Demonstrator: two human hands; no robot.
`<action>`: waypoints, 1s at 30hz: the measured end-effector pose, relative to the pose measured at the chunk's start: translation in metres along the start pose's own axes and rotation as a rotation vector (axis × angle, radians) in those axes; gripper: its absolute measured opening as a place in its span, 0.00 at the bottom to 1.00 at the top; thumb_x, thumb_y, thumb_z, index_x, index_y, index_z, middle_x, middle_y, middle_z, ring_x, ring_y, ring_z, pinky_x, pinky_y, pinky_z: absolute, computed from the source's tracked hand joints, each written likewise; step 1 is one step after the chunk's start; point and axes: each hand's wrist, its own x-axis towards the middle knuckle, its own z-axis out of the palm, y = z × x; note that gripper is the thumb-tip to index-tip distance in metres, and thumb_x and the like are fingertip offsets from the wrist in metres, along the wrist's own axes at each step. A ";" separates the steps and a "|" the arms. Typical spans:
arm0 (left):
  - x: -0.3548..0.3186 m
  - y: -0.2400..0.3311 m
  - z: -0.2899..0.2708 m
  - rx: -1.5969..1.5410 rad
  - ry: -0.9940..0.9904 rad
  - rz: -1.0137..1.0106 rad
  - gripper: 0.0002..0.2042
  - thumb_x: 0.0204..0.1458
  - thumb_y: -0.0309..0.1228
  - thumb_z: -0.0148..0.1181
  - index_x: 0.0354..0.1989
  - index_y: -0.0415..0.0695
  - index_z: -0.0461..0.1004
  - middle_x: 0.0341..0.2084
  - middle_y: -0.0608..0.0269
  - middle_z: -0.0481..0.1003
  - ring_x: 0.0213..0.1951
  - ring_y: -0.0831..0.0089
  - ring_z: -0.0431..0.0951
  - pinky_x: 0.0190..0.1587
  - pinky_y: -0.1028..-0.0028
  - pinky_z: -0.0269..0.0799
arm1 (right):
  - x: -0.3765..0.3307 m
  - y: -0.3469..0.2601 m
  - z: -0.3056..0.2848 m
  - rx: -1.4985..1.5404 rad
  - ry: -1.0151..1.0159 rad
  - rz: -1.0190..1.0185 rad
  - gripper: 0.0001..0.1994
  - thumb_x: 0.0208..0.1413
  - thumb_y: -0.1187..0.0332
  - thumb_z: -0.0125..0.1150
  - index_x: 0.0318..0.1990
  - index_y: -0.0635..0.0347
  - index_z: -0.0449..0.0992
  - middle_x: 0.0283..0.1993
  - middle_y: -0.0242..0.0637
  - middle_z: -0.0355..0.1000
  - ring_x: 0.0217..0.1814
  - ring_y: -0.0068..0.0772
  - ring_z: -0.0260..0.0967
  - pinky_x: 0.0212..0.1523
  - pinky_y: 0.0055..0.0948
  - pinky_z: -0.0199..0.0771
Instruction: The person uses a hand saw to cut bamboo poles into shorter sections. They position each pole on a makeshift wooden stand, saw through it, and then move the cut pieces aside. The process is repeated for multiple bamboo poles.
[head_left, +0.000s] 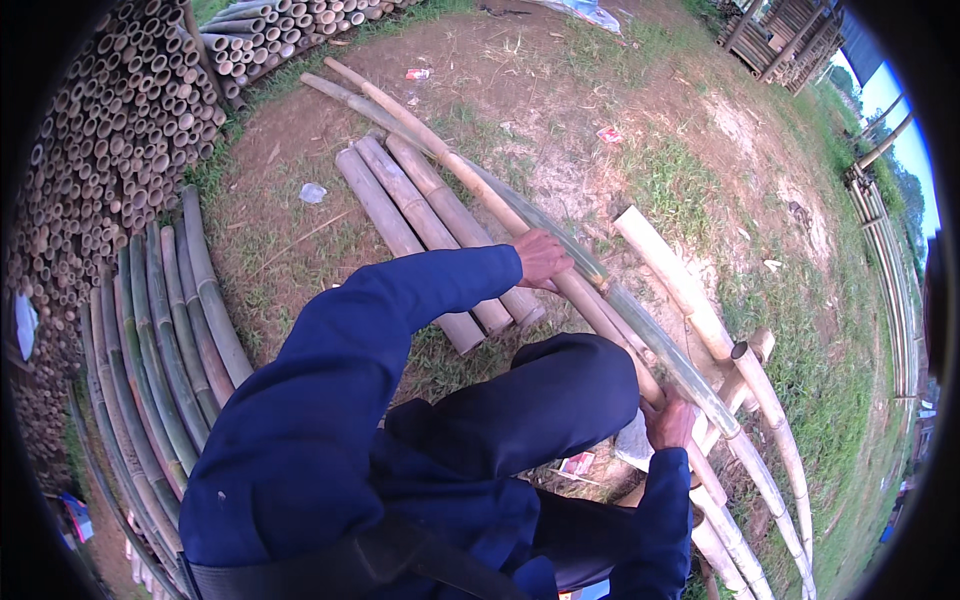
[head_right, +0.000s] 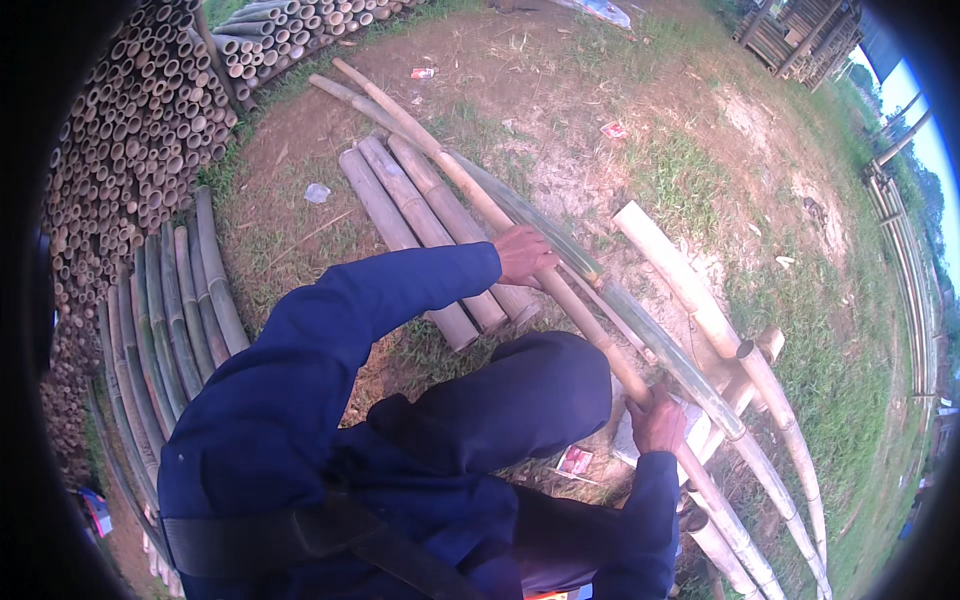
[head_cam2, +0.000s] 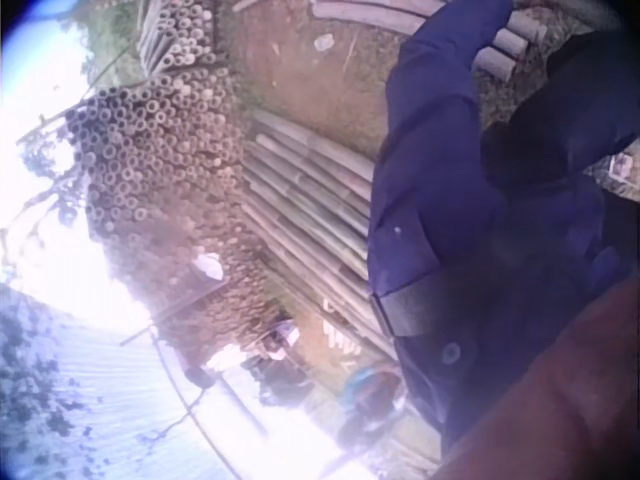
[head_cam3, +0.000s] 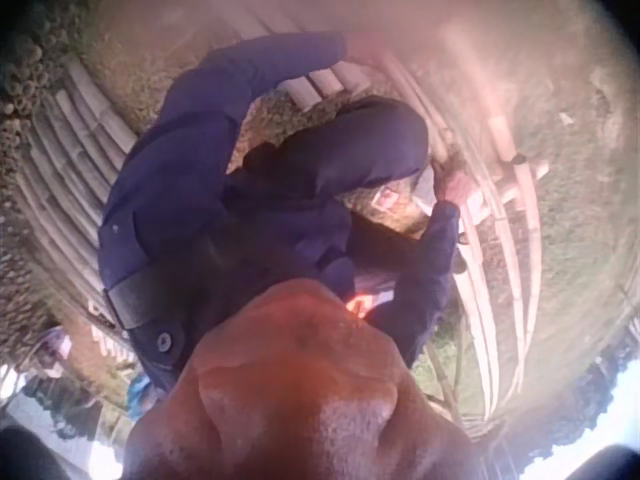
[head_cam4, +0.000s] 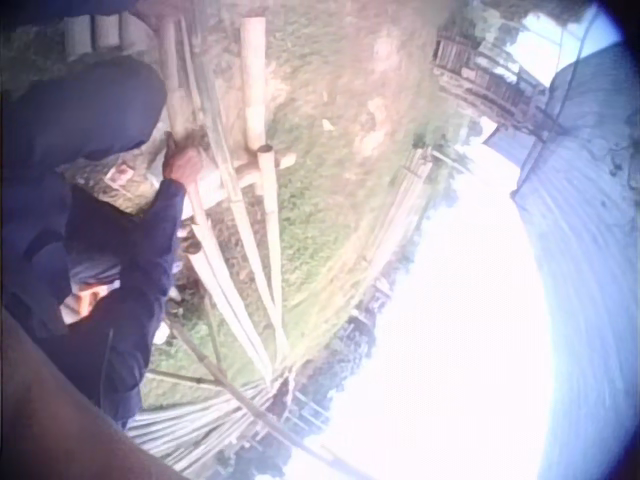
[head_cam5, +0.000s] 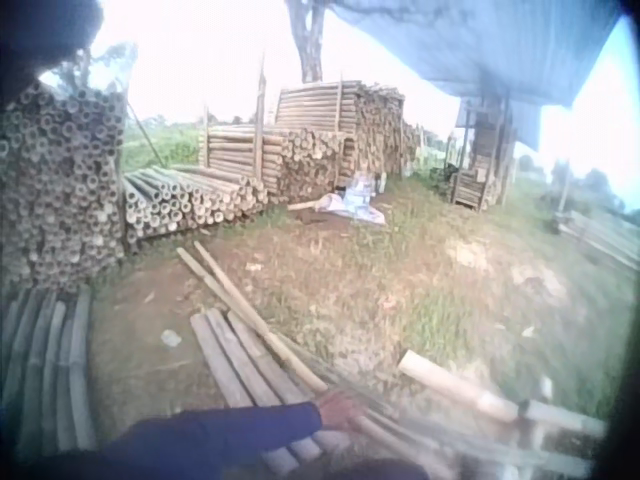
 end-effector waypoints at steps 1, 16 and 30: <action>-0.003 -0.001 0.003 -0.019 -0.061 -0.014 0.26 0.44 0.52 0.74 0.44 0.49 0.74 0.35 0.63 0.77 0.42 0.63 0.81 0.45 0.63 0.76 | -0.008 0.008 0.008 0.056 0.034 -0.019 0.19 0.46 0.57 0.79 0.38 0.59 0.79 0.32 0.51 0.80 0.38 0.60 0.80 0.41 0.52 0.77; 0.017 0.012 0.031 -0.090 -0.090 0.059 0.25 0.48 0.57 0.69 0.44 0.51 0.75 0.30 0.62 0.80 0.38 0.57 0.84 0.38 0.56 0.76 | 0.010 0.063 0.018 0.100 0.021 -0.047 0.27 0.41 0.51 0.84 0.43 0.59 0.83 0.34 0.49 0.81 0.39 0.55 0.81 0.41 0.47 0.80; 0.072 0.051 0.017 -0.171 -0.336 -0.039 0.29 0.52 0.65 0.62 0.48 0.53 0.75 0.32 0.59 0.81 0.41 0.55 0.84 0.42 0.55 0.76 | 0.031 0.112 -0.025 0.117 -0.005 0.014 0.21 0.43 0.55 0.83 0.39 0.58 0.83 0.27 0.45 0.79 0.32 0.48 0.80 0.37 0.43 0.77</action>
